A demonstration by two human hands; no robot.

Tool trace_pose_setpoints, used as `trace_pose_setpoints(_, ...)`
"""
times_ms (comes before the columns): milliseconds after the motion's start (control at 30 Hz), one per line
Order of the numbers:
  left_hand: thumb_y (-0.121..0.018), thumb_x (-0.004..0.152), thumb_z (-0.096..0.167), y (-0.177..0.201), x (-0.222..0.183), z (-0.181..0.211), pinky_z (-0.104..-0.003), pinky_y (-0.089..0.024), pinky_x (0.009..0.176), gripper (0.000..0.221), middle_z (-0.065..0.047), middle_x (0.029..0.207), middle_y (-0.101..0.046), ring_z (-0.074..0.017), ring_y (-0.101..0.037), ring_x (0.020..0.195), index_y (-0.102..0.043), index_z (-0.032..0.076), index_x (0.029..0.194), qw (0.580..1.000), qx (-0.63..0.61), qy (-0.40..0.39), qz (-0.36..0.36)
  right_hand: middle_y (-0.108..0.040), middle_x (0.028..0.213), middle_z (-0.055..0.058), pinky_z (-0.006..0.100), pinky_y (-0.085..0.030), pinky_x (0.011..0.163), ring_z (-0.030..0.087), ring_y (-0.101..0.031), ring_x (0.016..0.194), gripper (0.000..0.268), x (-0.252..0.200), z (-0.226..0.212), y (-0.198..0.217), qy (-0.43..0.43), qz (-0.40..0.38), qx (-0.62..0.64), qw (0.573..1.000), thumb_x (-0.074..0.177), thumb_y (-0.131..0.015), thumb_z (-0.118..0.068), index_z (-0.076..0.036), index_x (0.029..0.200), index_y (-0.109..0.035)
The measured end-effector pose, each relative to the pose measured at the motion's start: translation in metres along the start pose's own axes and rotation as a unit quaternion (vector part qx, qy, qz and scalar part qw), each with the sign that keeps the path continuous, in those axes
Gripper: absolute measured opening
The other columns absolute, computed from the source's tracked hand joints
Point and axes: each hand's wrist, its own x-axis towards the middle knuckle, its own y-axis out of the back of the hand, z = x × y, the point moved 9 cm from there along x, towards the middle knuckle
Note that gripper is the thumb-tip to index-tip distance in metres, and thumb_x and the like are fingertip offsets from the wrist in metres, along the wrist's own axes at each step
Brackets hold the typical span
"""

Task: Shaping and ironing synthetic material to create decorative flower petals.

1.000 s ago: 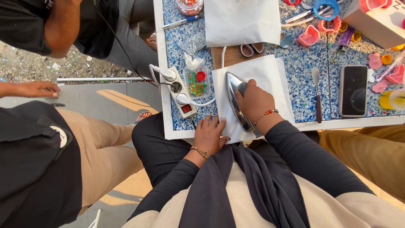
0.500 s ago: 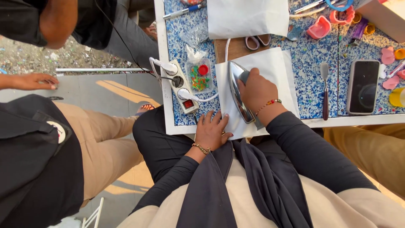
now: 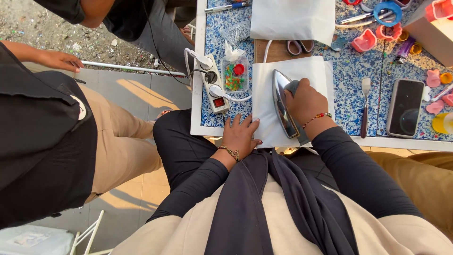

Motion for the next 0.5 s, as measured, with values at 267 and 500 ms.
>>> trace_pose_setpoints(267, -0.081, 0.081, 0.041, 0.0, -0.002, 0.006, -0.054, -0.04, 0.106, 0.072, -0.013, 0.143, -0.053, -0.0404, -0.044, 0.135, -0.053, 0.014, 0.141, 1.0, -0.022, -0.004, -0.006, -0.072, 0.093, 0.029, 0.053, -0.058, 0.071, 0.046, -0.072, 0.081, 0.049, 0.003, 0.074, 0.015, -0.055, 0.058, -0.027, 0.996, 0.098, -0.066, -0.042, 0.004, 0.112, -0.054)
trace_pose_setpoints(500, -0.083, 0.076, 0.019, -0.007, -0.006, -0.008, -0.045, -0.051, 0.09, 0.079, -0.017, 0.117, -0.064, -0.0354, -0.063, 0.106, -0.041, 0.005, 0.143, 0.958, -0.269, 0.075, 0.063, -0.071, 0.092, 0.029, 0.053, -0.057, 0.073, 0.046, -0.071, 0.083, 0.051, -0.014, 0.035, 0.03, -0.011, 0.064, 0.003, 0.998, 0.101, -0.065, -0.045, 0.004, 0.11, -0.054)
